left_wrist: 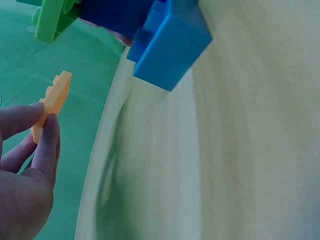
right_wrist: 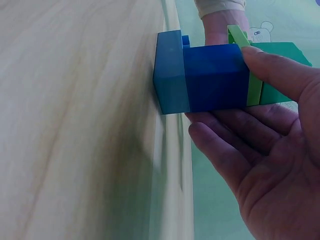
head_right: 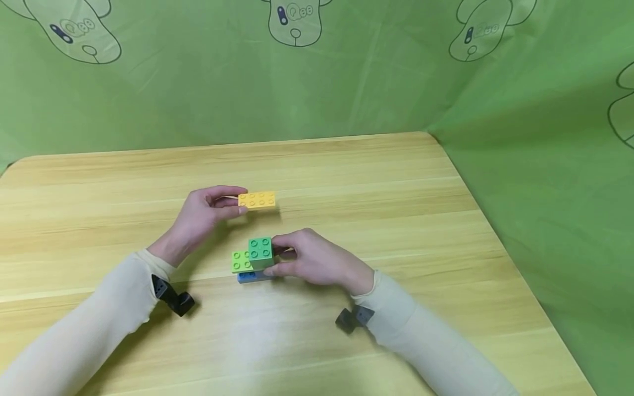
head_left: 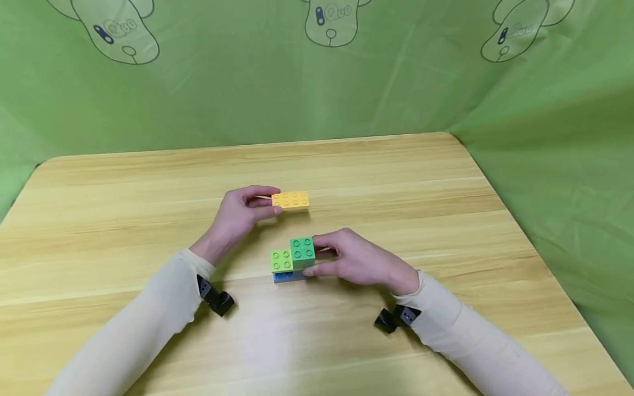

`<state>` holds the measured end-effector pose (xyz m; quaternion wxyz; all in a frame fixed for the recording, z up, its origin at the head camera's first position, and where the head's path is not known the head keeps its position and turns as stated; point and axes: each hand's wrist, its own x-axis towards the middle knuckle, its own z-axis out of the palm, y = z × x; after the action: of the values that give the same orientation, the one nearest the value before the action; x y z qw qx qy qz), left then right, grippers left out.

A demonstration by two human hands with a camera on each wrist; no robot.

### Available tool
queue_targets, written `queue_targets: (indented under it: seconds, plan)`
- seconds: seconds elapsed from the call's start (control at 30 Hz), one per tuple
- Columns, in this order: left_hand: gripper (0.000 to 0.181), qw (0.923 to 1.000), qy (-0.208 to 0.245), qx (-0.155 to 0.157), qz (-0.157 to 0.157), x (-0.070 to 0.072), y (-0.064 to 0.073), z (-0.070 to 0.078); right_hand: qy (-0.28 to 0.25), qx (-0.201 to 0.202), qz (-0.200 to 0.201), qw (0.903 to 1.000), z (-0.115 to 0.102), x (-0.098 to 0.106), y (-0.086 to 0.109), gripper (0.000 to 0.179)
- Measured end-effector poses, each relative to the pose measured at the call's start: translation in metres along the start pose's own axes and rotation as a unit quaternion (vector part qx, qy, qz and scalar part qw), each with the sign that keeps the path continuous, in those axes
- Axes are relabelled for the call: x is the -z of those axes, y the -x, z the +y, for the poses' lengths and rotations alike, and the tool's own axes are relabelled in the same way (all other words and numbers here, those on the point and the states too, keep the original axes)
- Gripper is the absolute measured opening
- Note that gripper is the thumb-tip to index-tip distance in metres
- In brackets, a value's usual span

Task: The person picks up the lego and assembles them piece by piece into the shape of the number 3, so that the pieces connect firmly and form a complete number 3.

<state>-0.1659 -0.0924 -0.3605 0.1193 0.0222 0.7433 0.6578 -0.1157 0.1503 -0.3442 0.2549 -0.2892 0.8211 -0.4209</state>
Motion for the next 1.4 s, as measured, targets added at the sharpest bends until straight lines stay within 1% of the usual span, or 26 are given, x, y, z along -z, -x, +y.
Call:
queue_targets:
  seconds: [0.1, 0.3, 0.4, 0.53, 0.77, 1.03, 1.2, 1.4]
  plan:
    - [0.043, 1.0, -0.001, -0.002, 0.002, 0.003, 0.005, -0.002, -0.01, -0.003, -0.002, 0.9999, 0.0, 0.0, 0.0, 0.032]
    - [0.042, 1.0, 0.003, 0.001, 0.0, 0.005, 0.011, -0.006, -0.005, -0.009, -0.002, 0.9999, 0.0, 0.0, 0.0, 0.034]
    - [0.043, 0.9998, 0.015, 0.008, 0.006, 0.006, 0.014, -0.008, -0.004, -0.011, -0.003, 0.9999, -0.001, 0.0, 0.0, 0.034]
    - [0.044, 0.9987, 0.045, 0.013, 0.019, 0.008, 0.019, -0.01, -0.001, -0.012, -0.005, 0.9999, -0.001, 0.001, -0.001, 0.036]
    - [0.045, 0.9967, 0.079, 0.014, 0.014, 0.01, 0.031, -0.011, -0.003, -0.008, -0.006, 0.9999, -0.001, 0.0, -0.001, 0.035]
    - [0.046, 0.997, 0.075, 0.015, 0.014, 0.011, 0.039, -0.011, -0.01, -0.004, -0.007, 0.9999, -0.001, 0.0, -0.001, 0.035]
    - [0.046, 0.996, 0.086, 0.007, 0.022, 0.013, 0.043, -0.011, -0.012, -0.002, -0.008, 0.9999, -0.001, 0.0, -0.001, 0.035]
    - [0.045, 0.9964, 0.082, 0.003, 0.022, 0.015, 0.051, -0.009, -0.019, -0.007, -0.007, 0.9998, -0.002, 0.0, -0.001, 0.035]
